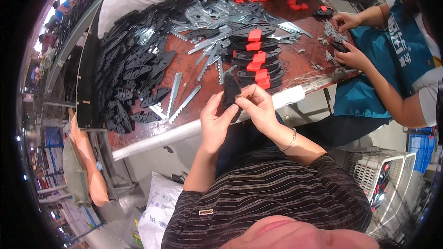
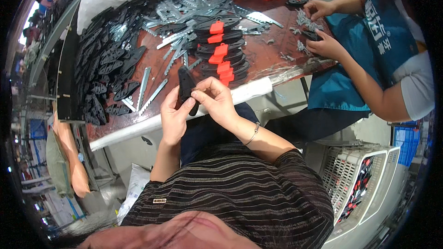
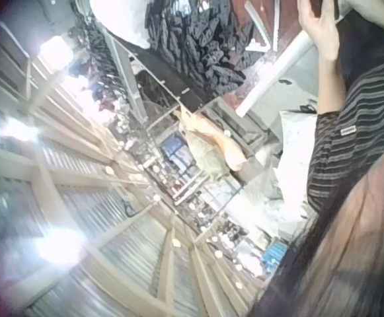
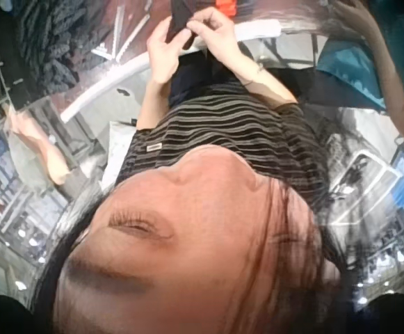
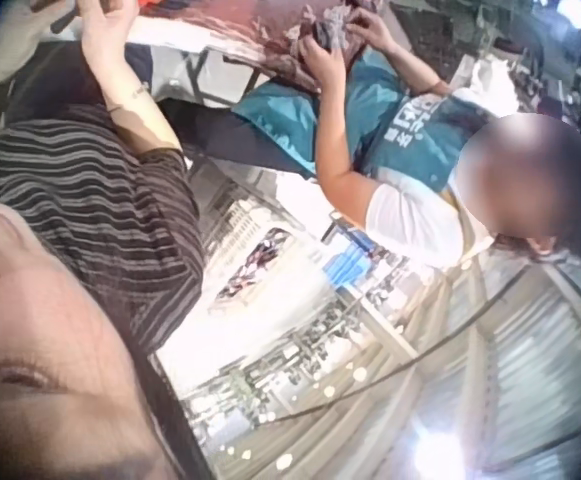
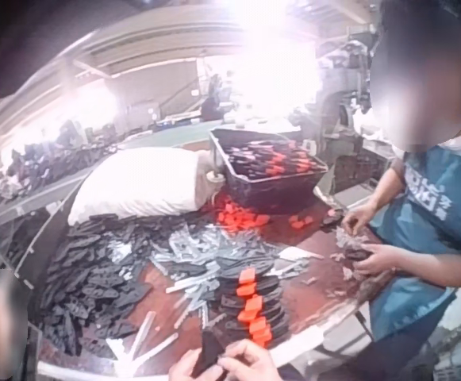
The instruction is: The person assembles small folding knives by inserting red plastic handles into black metal frames and securing them with screws. The person repeatedly picks up parts from a table, aligns them, and fastens them together, placing finished units aside.
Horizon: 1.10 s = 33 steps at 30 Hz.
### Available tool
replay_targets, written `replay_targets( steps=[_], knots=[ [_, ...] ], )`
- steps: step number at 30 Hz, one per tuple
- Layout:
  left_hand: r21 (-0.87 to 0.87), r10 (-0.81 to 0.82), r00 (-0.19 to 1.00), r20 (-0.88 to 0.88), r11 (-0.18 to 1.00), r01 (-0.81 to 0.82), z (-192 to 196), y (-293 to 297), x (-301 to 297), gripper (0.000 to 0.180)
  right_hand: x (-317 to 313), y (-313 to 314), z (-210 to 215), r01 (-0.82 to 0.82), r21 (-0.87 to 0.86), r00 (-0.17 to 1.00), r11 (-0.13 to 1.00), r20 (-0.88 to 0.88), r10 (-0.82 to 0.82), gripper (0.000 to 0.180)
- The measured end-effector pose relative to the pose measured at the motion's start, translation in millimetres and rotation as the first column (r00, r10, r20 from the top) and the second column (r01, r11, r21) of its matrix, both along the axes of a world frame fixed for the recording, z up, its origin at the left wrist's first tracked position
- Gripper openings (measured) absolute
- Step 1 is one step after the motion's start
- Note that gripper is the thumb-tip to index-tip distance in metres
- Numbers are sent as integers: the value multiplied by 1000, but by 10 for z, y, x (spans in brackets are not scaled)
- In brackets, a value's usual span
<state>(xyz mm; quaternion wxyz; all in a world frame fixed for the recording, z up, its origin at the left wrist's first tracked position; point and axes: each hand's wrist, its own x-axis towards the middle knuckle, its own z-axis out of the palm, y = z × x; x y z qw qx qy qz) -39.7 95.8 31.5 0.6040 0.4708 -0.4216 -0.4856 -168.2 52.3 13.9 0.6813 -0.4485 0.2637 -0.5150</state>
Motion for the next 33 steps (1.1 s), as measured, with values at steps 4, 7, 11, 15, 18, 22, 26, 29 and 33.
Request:
replay_targets(
  steps=[4,7,11,15,18,22,26,29,33],
  knots=[
    [-14,-66,991,-120,998,65,47,-38,-137,34,-203,-62,84,-41,-56,998,998,46,44,20],
    [-63,-78,989,-128,995,71,55,-58,-152,30,-628,-343,389,449,-288,893,846,106,-438,35],
    [-27,-40,969,-243,999,35,90,-82,-252,28,-1111,-489,580,727,-339,668,597,148,-729,25],
    [-123,-93,977,-193,990,70,92,-114,-353,26,-688,-162,649,-90,-585,792,806,-533,-298,33],
    [-156,-23,993,-113,988,5,66,-73,-295,26,-541,-157,423,-136,-695,736,706,-548,-397,29],
    [-268,-40,992,120,961,71,30,-24,-161,40,-529,-208,444,-115,-826,694,552,-464,-550,28],
    [52,-325,837,-441,921,385,109,-40,-27,52,-620,-346,570,-188,-940,658,286,-337,-674,26],
    [186,-408,732,-546,792,581,4,-91,50,42,-610,-466,532,-310,-946,671,89,-284,-685,24],
    [200,-203,875,-440,927,316,-4,-130,161,22,-743,-981,689,-376,-905,435,201,-364,-824,20]
  ],
)
